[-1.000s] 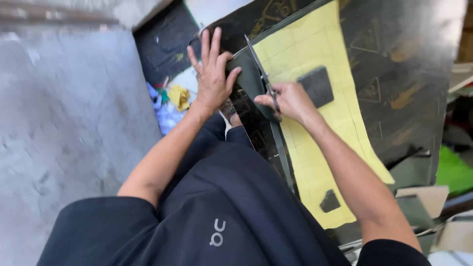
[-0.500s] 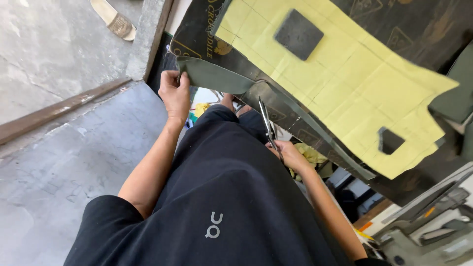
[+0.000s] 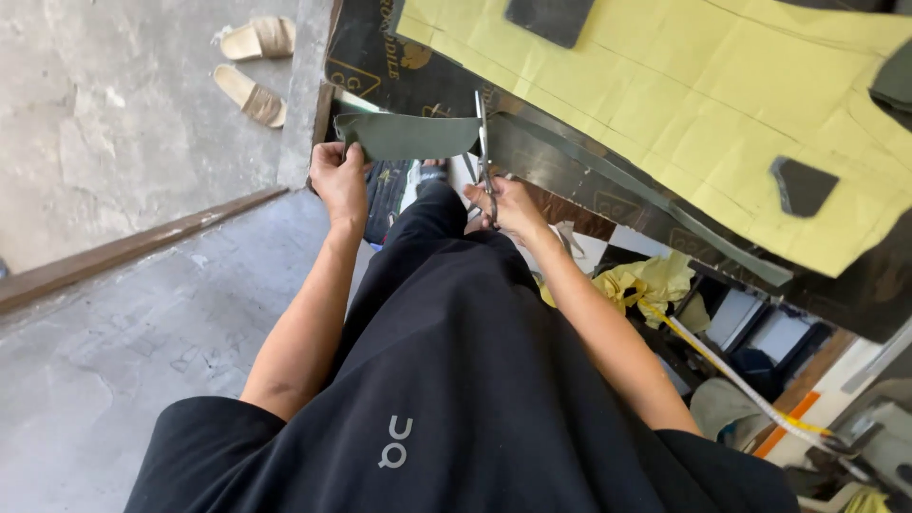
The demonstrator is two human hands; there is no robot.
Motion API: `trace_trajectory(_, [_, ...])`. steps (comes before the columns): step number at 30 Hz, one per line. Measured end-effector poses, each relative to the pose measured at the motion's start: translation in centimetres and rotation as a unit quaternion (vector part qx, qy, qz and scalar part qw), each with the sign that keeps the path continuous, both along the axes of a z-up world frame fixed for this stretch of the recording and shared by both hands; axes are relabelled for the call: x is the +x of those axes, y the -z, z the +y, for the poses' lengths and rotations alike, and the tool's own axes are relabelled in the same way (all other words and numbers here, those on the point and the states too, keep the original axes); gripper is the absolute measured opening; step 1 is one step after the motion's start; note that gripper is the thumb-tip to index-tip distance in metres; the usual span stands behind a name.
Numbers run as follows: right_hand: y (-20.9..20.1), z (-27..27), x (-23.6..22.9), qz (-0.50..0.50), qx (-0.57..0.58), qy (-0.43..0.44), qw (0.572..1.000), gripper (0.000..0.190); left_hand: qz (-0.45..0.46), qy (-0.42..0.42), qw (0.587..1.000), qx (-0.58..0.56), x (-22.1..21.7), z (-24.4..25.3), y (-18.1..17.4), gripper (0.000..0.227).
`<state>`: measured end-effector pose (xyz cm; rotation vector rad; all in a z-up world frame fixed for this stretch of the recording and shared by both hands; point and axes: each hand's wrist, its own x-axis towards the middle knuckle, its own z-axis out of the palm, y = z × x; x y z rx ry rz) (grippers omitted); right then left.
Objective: The person uses shears to cut a piece of dark green fabric that is laid out on a table with a yellow paper pattern on top. They carefully follow the pattern's outline to cut the fabric, occasionally adjusting the material and the pattern pieces. After cutting, the person removes the pattern and sets the shears aside.
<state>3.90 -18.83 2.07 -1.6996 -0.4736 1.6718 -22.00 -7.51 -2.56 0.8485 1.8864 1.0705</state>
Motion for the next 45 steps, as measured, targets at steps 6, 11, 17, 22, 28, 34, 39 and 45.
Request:
trace_trajectory(6, [-2.0, -1.6, -1.7, 0.031, 0.042, 0.096, 0.994, 0.037, 0.040, 0.050, 0.997, 0.031, -6.7, 1.8, 6.8, 0.018])
trace_trajectory(11, [-5.8, -2.9, 0.1, -0.002, 0.069, 0.204, 0.976, 0.042, -0.008, 0.100, 0.989, 0.113, -7.2, 5.2, -0.6, 0.022])
trace_trajectory(17, [-3.6, -17.2, 0.7, 0.111, 0.020, 0.476, 0.872, 0.045, 0.203, 0.276, 0.930, 0.129, -5.5, 5.7, -5.3, 0.014])
trace_trajectory(22, [3.8, -32.8, -4.3, 0.150, -0.133, 0.755, 0.624, 0.059, 0.182, 0.537, 0.784, 0.253, 0.1, 4.4, -3.4, 0.023])
trace_trajectory(28, [8.3, -37.2, -9.2, 0.157, -0.224, 0.753, 0.598, 0.058, 0.073, 0.701, 0.677, 0.214, 18.6, -3.4, -12.6, 0.041])
trace_trajectory(34, [11.7, -39.6, -6.1, 0.060, -0.311, 0.616, 0.721, 0.092, -0.046, 0.820, 0.529, 0.215, 39.0, -15.5, -14.9, 0.021])
trace_trajectory(39, [6.9, -44.1, -0.1, 0.034, -0.294, 0.600, 0.743, 0.071, -0.131, 0.829, 0.535, 0.094, 56.6, -27.5, -17.0, 0.015])
trace_trajectory(45, [1.3, -48.7, 8.1, -0.013, -0.293, 0.603, 0.742, 0.060, -0.207, 0.795, 0.556, 0.126, 78.4, -38.4, -11.4, 0.018])
